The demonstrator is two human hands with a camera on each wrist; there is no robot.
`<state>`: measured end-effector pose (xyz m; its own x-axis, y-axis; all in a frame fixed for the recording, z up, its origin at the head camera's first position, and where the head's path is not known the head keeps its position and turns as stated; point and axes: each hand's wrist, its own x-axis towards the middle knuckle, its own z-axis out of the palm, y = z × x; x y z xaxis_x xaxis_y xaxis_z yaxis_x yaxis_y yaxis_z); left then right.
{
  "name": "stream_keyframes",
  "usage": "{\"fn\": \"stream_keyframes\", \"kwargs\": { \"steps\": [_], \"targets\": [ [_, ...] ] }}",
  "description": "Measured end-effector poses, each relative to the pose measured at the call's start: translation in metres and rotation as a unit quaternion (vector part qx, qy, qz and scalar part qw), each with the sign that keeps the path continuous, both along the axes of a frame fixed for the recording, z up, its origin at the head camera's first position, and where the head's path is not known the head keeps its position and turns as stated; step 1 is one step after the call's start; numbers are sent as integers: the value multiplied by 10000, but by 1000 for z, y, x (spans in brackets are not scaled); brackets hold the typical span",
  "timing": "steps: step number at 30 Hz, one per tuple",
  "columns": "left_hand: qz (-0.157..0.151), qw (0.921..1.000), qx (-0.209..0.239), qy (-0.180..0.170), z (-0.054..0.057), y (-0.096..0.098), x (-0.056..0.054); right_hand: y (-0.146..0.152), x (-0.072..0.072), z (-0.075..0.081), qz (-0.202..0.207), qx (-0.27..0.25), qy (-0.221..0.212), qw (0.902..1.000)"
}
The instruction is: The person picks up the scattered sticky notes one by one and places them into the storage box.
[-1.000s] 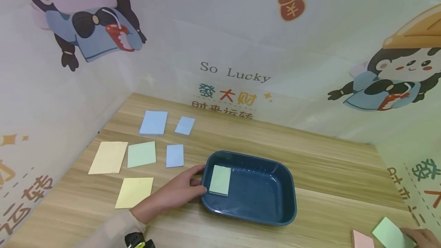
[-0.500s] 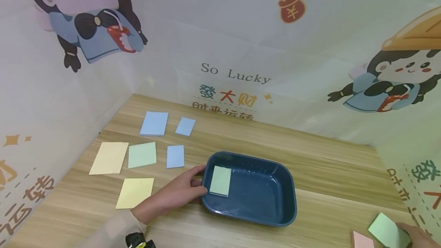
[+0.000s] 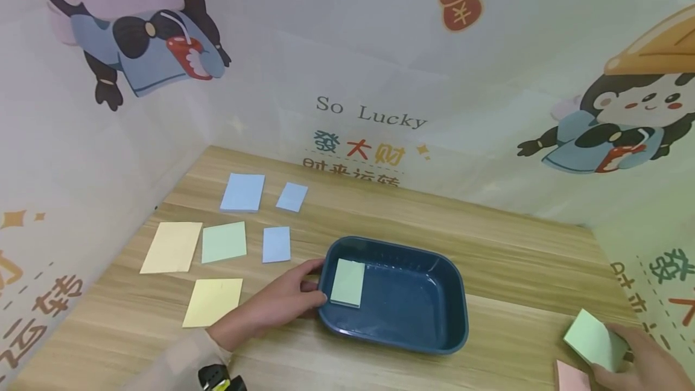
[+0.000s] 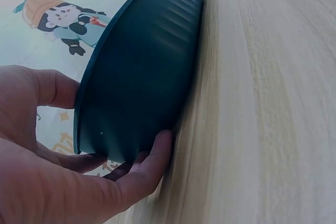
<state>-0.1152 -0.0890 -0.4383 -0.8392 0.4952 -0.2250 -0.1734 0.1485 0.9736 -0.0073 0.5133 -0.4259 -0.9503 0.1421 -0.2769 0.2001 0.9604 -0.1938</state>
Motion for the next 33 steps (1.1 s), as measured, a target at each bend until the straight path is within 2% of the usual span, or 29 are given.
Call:
{"fn": "stream_keyframes", "kwargs": {
  "steps": [7,15,23,30,33],
  "targets": [
    [17,10000,-41,25,-1,0,0,-28,-13,6,450,16,521,9976],
    [29,9999,-110,2,-1,0,-1,-59,-26,13,689,-352,934,9926],
    [28,9998,-190,-7,2,0,1,-85,-35,14,1309,-644,1884,9712],
    [16,10000,-80,-21,3,-1,2,-105,-50,16,1678,-698,2006,9627],
    [14,10000,-62,-45,4,-1,2,-111,-56,16,1862,-768,2179,9550]
  ]
}}
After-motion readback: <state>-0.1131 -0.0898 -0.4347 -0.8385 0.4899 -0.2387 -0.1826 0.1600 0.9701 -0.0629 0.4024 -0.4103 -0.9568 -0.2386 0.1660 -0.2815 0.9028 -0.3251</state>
